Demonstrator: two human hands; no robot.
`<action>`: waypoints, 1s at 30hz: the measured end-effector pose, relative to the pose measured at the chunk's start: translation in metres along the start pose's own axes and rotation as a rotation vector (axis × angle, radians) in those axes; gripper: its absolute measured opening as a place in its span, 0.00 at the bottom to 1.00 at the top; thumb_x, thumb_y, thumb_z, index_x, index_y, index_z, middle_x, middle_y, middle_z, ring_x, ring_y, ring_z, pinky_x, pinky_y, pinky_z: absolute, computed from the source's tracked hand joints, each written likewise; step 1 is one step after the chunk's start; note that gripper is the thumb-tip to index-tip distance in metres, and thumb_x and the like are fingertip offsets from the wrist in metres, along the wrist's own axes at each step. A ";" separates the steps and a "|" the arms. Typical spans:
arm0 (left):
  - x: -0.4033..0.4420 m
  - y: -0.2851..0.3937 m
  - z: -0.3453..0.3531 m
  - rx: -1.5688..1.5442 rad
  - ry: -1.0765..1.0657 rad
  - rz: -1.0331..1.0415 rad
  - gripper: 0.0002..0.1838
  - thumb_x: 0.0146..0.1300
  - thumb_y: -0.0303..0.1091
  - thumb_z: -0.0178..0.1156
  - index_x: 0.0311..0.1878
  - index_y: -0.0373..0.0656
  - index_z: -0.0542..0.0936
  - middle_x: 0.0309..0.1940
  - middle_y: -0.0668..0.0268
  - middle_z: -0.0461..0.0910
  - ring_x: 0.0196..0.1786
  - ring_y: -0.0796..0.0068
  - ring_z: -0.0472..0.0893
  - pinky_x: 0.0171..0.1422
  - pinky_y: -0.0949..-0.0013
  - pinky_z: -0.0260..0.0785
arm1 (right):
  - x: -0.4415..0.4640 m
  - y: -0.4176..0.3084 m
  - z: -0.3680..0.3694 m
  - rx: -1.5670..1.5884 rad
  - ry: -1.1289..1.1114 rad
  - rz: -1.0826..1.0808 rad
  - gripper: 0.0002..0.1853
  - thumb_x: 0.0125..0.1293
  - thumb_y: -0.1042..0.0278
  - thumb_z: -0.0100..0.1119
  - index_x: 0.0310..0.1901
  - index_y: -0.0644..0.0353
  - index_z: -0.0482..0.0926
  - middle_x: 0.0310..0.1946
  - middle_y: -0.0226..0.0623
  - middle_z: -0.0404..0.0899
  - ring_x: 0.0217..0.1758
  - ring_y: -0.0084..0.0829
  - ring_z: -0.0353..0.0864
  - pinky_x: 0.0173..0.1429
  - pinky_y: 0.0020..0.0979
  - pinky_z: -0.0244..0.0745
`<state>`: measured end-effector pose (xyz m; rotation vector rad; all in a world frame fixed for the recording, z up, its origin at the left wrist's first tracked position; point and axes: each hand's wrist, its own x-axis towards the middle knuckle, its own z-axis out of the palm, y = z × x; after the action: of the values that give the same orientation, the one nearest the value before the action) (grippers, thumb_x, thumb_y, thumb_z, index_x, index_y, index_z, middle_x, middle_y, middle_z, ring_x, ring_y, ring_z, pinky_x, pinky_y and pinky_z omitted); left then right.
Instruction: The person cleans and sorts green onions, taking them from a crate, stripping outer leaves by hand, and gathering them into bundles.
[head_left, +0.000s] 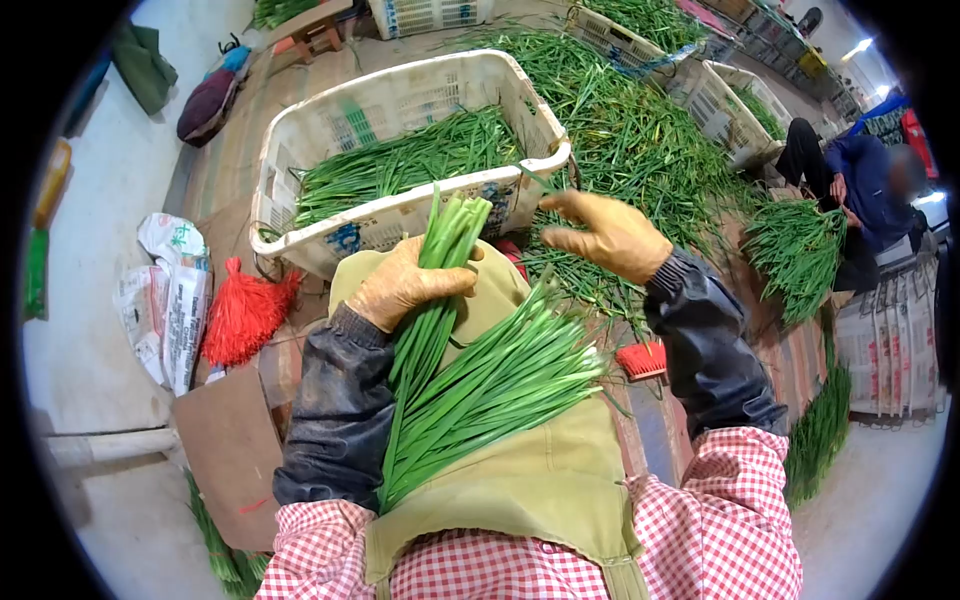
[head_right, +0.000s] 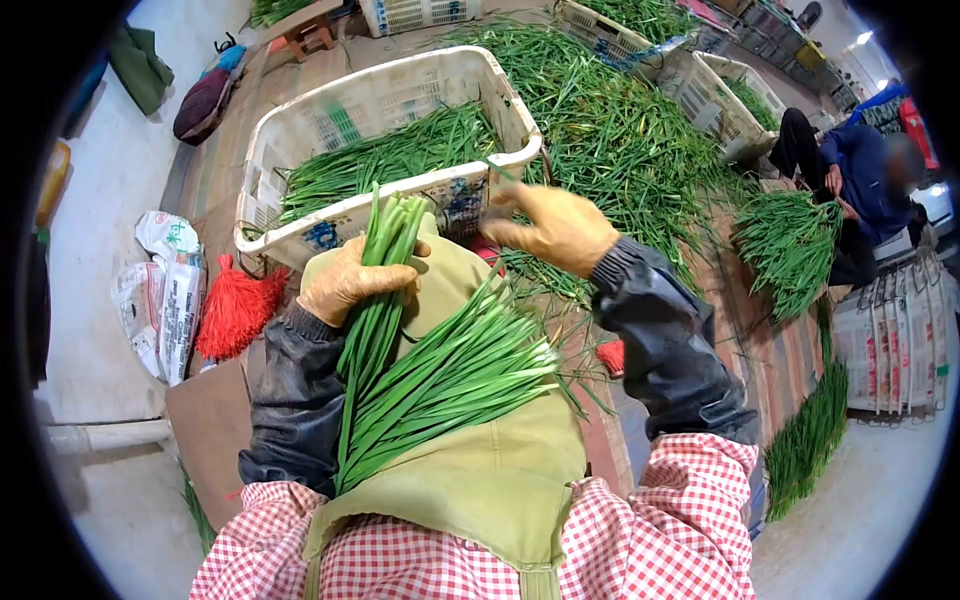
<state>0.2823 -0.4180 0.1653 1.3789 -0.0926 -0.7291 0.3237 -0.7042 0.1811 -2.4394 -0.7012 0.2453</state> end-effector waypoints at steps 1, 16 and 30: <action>-0.001 0.000 -0.005 -0.045 -0.019 -0.017 0.24 0.57 0.32 0.66 0.55 0.34 0.74 0.37 0.62 0.80 0.37 0.73 0.79 0.44 0.70 0.73 | -0.005 0.023 0.013 0.031 -0.002 -0.113 0.32 0.66 0.38 0.54 0.59 0.57 0.73 0.50 0.48 0.81 0.54 0.42 0.81 0.56 0.37 0.75; -0.008 0.006 0.000 -0.146 -0.201 0.066 0.32 0.55 0.41 0.66 0.61 0.36 0.71 0.50 0.57 0.79 0.54 0.68 0.77 0.60 0.67 0.69 | 0.037 -0.047 0.015 0.929 -0.168 0.054 0.09 0.65 0.74 0.60 0.46 0.67 0.79 0.33 0.30 0.79 0.32 0.19 0.77 0.38 0.21 0.75; -0.002 -0.007 -0.016 -0.425 -0.248 -0.020 0.30 0.55 0.30 0.63 0.61 0.30 0.68 0.47 0.46 0.80 0.44 0.57 0.84 0.49 0.61 0.79 | 0.003 0.019 0.063 0.643 -0.535 0.336 0.15 0.65 0.57 0.63 0.40 0.63 0.82 0.26 0.31 0.80 0.28 0.21 0.77 0.33 0.26 0.73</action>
<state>0.2855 -0.4039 0.1563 0.8829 -0.1122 -0.8772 0.3142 -0.6847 0.1185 -1.8477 -0.3318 1.1022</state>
